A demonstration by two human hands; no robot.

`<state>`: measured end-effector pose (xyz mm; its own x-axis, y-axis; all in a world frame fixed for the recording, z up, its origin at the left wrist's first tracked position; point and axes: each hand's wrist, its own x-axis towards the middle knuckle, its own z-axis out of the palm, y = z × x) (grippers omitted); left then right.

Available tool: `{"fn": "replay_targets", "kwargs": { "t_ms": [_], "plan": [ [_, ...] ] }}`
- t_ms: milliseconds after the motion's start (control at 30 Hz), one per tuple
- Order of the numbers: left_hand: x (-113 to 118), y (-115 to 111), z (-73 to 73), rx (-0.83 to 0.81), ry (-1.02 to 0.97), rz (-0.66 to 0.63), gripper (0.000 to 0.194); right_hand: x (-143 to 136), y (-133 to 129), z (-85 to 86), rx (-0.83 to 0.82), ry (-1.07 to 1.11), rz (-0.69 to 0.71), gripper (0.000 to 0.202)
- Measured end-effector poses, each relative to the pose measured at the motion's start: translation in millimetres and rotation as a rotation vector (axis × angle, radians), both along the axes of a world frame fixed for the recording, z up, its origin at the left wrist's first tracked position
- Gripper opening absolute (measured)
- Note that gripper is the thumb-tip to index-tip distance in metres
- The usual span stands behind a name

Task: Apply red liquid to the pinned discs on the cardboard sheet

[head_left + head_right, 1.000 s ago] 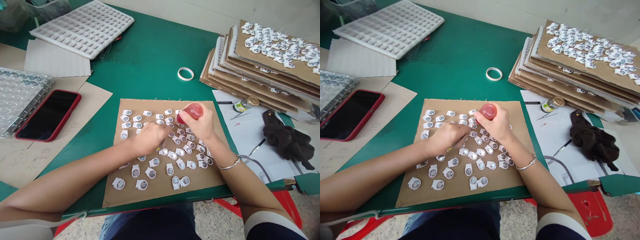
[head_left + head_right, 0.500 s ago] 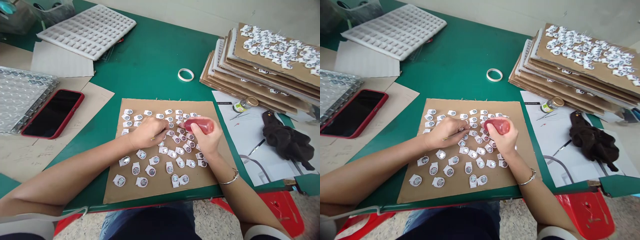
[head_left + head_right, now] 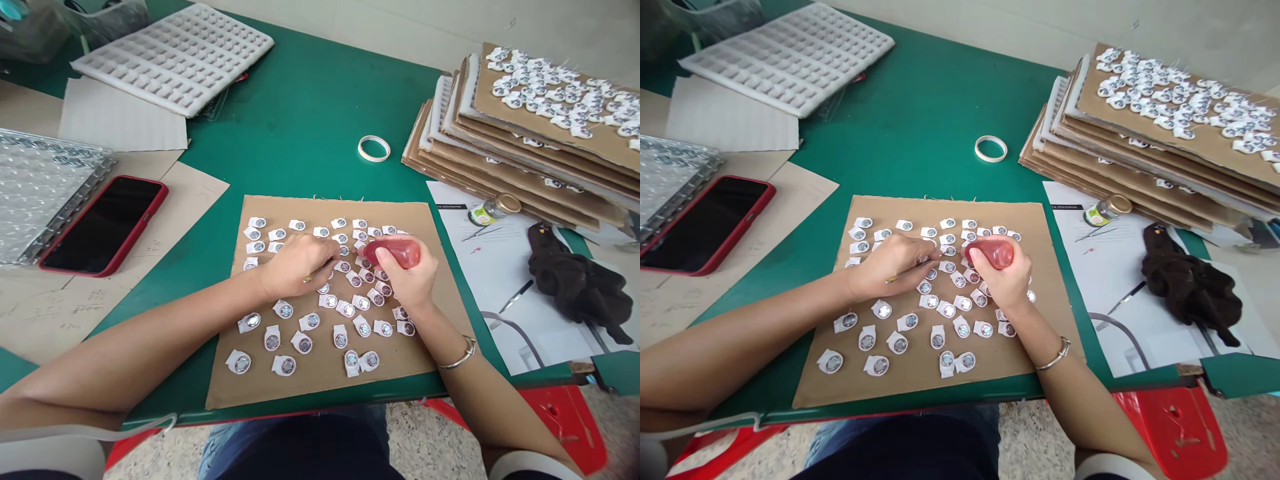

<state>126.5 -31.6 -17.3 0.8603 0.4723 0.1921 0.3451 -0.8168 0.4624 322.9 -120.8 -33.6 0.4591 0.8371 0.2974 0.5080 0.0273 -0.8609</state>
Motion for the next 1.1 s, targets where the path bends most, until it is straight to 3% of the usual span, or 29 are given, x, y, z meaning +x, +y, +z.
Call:
{"fn": "replay_targets", "kwargs": {
  "t_ms": [700,1100],
  "plan": [
    [1.5,-0.4,2.2,-0.001,0.013,0.004,0.013,-3.3,-3.3,6.9,0.083,-0.157,0.115,0.027],
    [1.0,1.9,3.9,-0.091,0.010,0.049,0.015,-1.6,-1.6,4.7,0.076,-0.106,0.111,0.024]
  ]
}}
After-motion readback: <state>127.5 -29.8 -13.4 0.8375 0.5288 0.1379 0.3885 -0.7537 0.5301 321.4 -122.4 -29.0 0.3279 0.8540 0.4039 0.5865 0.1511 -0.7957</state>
